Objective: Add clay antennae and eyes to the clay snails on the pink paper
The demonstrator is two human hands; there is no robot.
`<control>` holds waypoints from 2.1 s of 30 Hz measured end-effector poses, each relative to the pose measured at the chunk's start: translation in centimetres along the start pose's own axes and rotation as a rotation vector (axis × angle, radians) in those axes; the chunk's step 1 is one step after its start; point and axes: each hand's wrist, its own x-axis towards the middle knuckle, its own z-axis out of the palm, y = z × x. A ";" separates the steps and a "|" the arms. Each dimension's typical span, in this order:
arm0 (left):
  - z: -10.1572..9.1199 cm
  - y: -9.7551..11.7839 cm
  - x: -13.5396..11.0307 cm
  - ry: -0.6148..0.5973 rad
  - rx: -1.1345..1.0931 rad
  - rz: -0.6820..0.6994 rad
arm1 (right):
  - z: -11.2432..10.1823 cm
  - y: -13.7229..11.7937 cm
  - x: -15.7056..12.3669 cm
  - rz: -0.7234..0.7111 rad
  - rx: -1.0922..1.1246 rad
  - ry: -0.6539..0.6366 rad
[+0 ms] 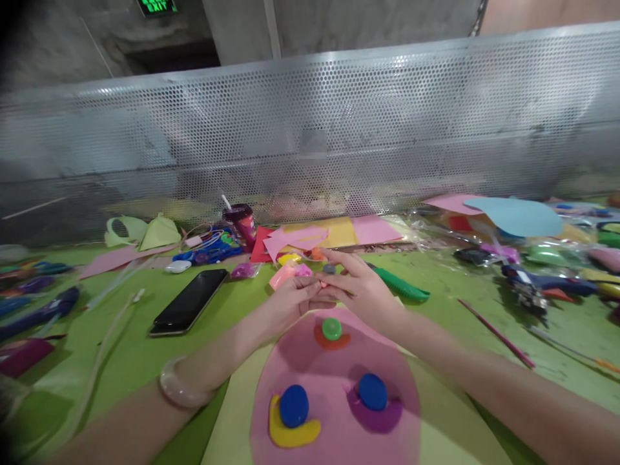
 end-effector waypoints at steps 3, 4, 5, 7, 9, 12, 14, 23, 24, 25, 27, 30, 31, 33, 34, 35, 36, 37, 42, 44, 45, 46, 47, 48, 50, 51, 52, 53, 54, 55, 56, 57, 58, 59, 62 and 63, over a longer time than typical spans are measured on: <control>0.0 0.0 0.2 0.034 0.012 -0.001 | 0.4 0.2 -0.2 -0.032 -0.095 0.002; 0.1 0.0 0.3 0.050 0.011 -0.002 | 0.5 0.2 -0.3 -0.041 -0.129 0.003; 0.2 0.0 0.4 0.072 0.003 -0.002 | 0.6 0.2 -0.3 -0.046 -0.164 0.006; 0.4 0.0 0.5 0.116 -0.022 0.001 | 0.6 0.0 -0.3 -0.056 -0.260 0.018; 0.7 0.0 0.5 0.138 -0.036 0.000 | 0.4 -0.3 -0.3 -0.081 -0.364 0.035; 0.8 0.0 0.5 0.120 -0.032 -0.003 | 0.2 -0.6 -0.3 -0.137 -0.435 0.054; 0.7 -0.1 0.6 0.110 -0.034 0.007 | 0.2 -0.6 -0.4 -0.159 -0.439 0.061; 0.4 -0.4 0.9 0.103 -0.146 -0.013 | 0.6 -0.5 -0.2 -0.018 -0.200 0.135; 0.4 -0.3 0.9 0.110 -0.152 -0.016 | 0.5 -0.4 -0.2 -0.008 -0.172 0.148; 0.3 -0.2 0.9 0.121 -0.160 -0.018 | 0.5 -0.2 -0.2 -0.005 -0.158 0.155; 0.2 0.0 0.9 0.138 -0.175 -0.019 | 0.6 0.2 -0.3 -0.001 -0.153 0.159; 0.0 0.3 0.9 0.135 -0.196 -0.014 | 0.7 0.8 -0.5 0.016 -0.154 0.162; 0.0 0.3 0.9 0.134 -0.202 -0.017 | 0.7 0.9 -0.5 0.016 -0.149 0.174; 0.0 0.4 0.8 0.133 -0.198 -0.021 | 0.7 0.9 -0.6 -0.005 -0.139 0.200; 0.1 0.3 0.8 0.128 -0.184 -0.012 | 0.7 0.8 -0.5 -0.023 -0.144 0.218; 0.1 0.3 0.7 0.121 -0.166 0.002 | 0.6 0.7 -0.5 -0.037 -0.158 0.233; 0.2 0.2 0.7 0.114 -0.147 0.022 | 0.6 0.6 -0.5 -0.049 -0.178 0.247; 0.3 0.1 0.6 0.109 -0.127 0.040 | 0.6 0.5 -0.4 -0.053 -0.201 0.254; 0.4 -0.2 0.3 0.100 -0.070 0.031 | 0.6 0.2 -0.4 -0.063 -0.251 0.224; 0.3 -0.1 0.3 0.079 -0.065 0.014 | 0.7 0.1 -0.4 -0.066 -0.258 0.208; 0.2 0.0 0.2 0.075 -0.062 0.007 | 0.7 0.0 -0.4 -0.062 -0.267 0.197; 0.1 0.1 0.3 0.077 -0.057 0.002 | 0.8 0.0 -0.4 -0.056 -0.278 0.194; 0.1 0.1 0.3 0.080 -0.053 0.001 | 0.8 -0.1 -0.4 -0.045 -0.288 0.198; 0.0 0.2 0.3 0.082 -0.050 0.001 | 0.8 -0.2 -0.4 -0.037 -0.296 0.216; -0.1 0.2 0.4 0.087 -0.049 0.000 | 0.8 -0.5 -0.4 -0.046 -0.300 0.264; -0.1 0.3 0.5 0.088 -0.049 -0.007 | 0.8 -0.7 -0.4 -0.063 -0.304 0.283; -0.2 0.3 0.6 0.091 -0.046 -0.015 | 0.8 -0.8 -0.4 -0.083 -0.314 0.291; -0.2 0.2 0.6 0.095 -0.043 -0.023 | 0.8 -0.9 -0.5 -0.105 -0.329 0.290; -0.2 0.2 0.7 0.099 -0.042 -0.026 | 0.7 -0.9 -0.5 -0.124 -0.342 0.289; -0.2 0.1 0.7 0.100 -0.044 -0.025 | 0.7 -1.0 -0.6 -0.134 -0.352 0.286; -0.1 0.0 0.7 0.103 -0.050 -0.017 | 0.7 -1.0 -0.6 -0.142 -0.359 0.291; -0.1 -0.1 0.8 0.110 -0.057 -0.006 | 0.7 -1.0 -0.7 -0.152 -0.363 0.295; -0.1 -0.2 0.8 0.121 -0.063 0.000 | 0.7 -1.0 -0.7 -0.165 -0.364 0.298; -0.2 -0.2 0.9 0.131 -0.067 0.002 | 0.7 -0.9 -0.7 -0.181 -0.367 0.302; -0.3 -0.4 1.0 0.152 -0.088 -0.004 | 0.8 -0.8 -0.5 -0.233 -0.387 0.305; -0.3 -0.4 1.0 0.152 -0.101 -0.010 | 0.8 -0.8 -0.5 -0.233 -0.390 0.301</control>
